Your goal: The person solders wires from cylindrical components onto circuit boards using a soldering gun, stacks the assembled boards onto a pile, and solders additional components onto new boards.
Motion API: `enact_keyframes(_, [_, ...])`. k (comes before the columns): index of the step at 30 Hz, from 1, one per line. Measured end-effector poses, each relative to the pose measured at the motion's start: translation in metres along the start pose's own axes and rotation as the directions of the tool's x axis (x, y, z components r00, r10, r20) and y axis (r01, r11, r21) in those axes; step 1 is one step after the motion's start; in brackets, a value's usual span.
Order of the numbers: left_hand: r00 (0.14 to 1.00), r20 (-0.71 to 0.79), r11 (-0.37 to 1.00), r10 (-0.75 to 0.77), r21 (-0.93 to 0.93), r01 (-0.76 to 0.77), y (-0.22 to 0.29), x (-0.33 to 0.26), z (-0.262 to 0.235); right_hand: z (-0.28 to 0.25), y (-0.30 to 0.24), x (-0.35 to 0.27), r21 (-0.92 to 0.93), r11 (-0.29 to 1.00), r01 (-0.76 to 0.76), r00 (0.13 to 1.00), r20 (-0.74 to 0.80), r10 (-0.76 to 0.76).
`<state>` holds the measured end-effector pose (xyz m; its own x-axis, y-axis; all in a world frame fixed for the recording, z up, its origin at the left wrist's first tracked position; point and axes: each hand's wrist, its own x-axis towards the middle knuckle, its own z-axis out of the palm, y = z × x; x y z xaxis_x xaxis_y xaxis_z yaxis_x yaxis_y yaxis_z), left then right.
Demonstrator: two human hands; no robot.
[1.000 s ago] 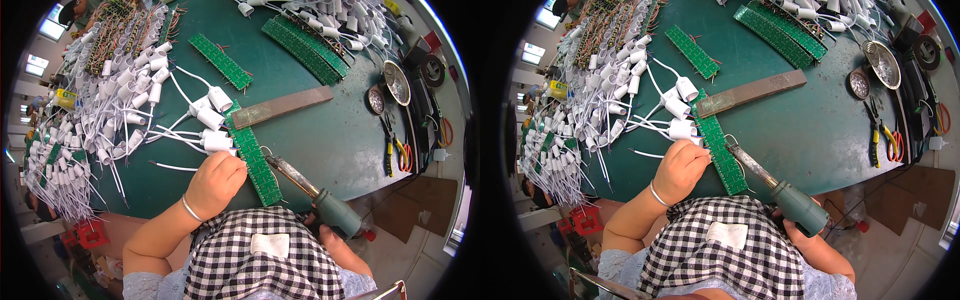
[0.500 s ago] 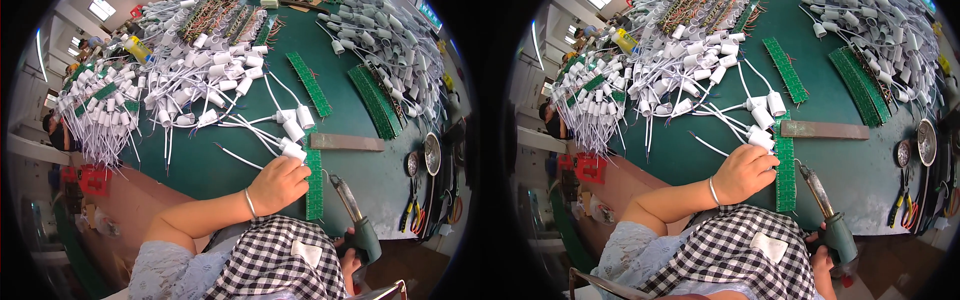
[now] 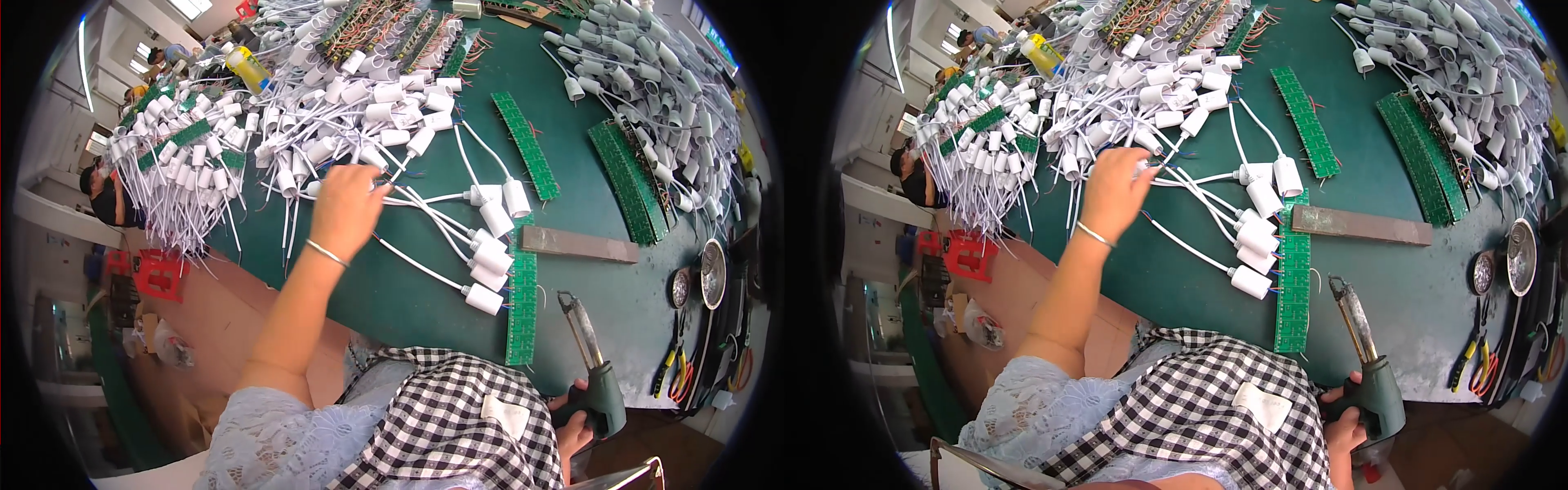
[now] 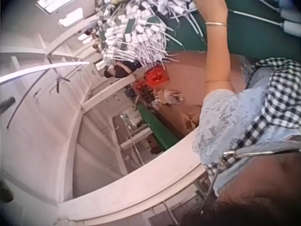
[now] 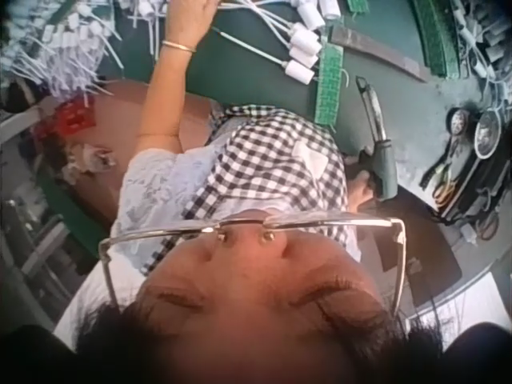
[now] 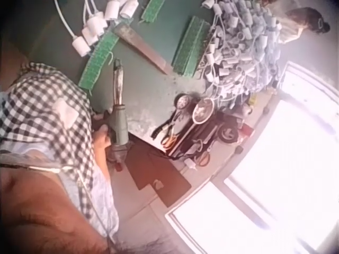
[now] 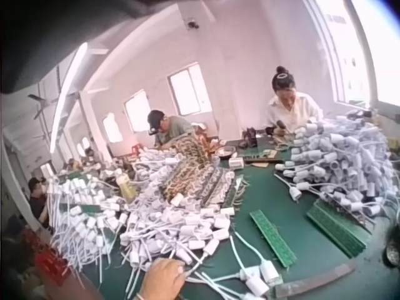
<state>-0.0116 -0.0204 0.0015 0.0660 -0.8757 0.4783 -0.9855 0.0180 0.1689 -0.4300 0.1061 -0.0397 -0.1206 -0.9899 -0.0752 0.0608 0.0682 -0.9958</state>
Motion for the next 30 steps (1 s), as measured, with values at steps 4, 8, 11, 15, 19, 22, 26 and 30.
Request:
enact_keyframes(4, [0.980, 0.180, 0.973, -0.085, 0.228, 0.042, -0.039, -0.007, 0.000, 0.003, -0.001, 0.000, 0.023, 1.000, 0.010, 1.000, -0.008, -0.010])
enact_keyframes(8, [0.961, 0.026, 0.943, -0.277, -0.184, 0.277, -0.062, -0.005, 0.006, 0.006, -0.009, -0.005, 0.038, 0.999, -0.001, 0.999, -0.046, 0.002])
enact_keyframes(11, [0.891, -0.101, 0.816, -0.443, -0.457, 0.354, -0.046, 0.000, -0.023, 0.003, -0.005, -0.005, 0.031, 0.999, -0.018, 1.000, -0.022, 0.019])
enact_keyframes(15, [0.961, 0.026, 0.899, 0.276, -0.361, -0.248, 0.056, -0.031, -0.050, 0.006, -0.005, -0.001, 0.081, 0.996, 0.034, 0.997, 0.073, -0.040])
enact_keyframes(19, [0.905, 0.343, 0.827, 0.253, -0.563, -0.018, 0.120, -0.084, -0.017, -0.001, 0.007, -0.004, 0.081, 0.995, 0.051, 0.982, 0.177, -0.065])
enact_keyframes(22, [0.922, 0.339, 0.830, 0.188, -0.556, 0.035, 0.135, -0.091, 0.000, 0.000, 0.001, -0.006, 0.089, 0.992, 0.086, 0.986, 0.134, -0.097])
enact_keyframes(26, [0.939, 0.275, 0.883, 0.208, -0.466, -0.059, 0.146, -0.082, 0.008, -0.007, 0.002, -0.010, 0.100, 0.992, 0.071, 0.988, 0.129, -0.083])
enact_keyframes(30, [0.962, 0.176, 0.894, 0.209, -0.432, -0.116, 0.150, -0.080, 0.011, -0.009, 0.000, -0.014, 0.099, 0.993, 0.066, 0.988, 0.132, -0.079])
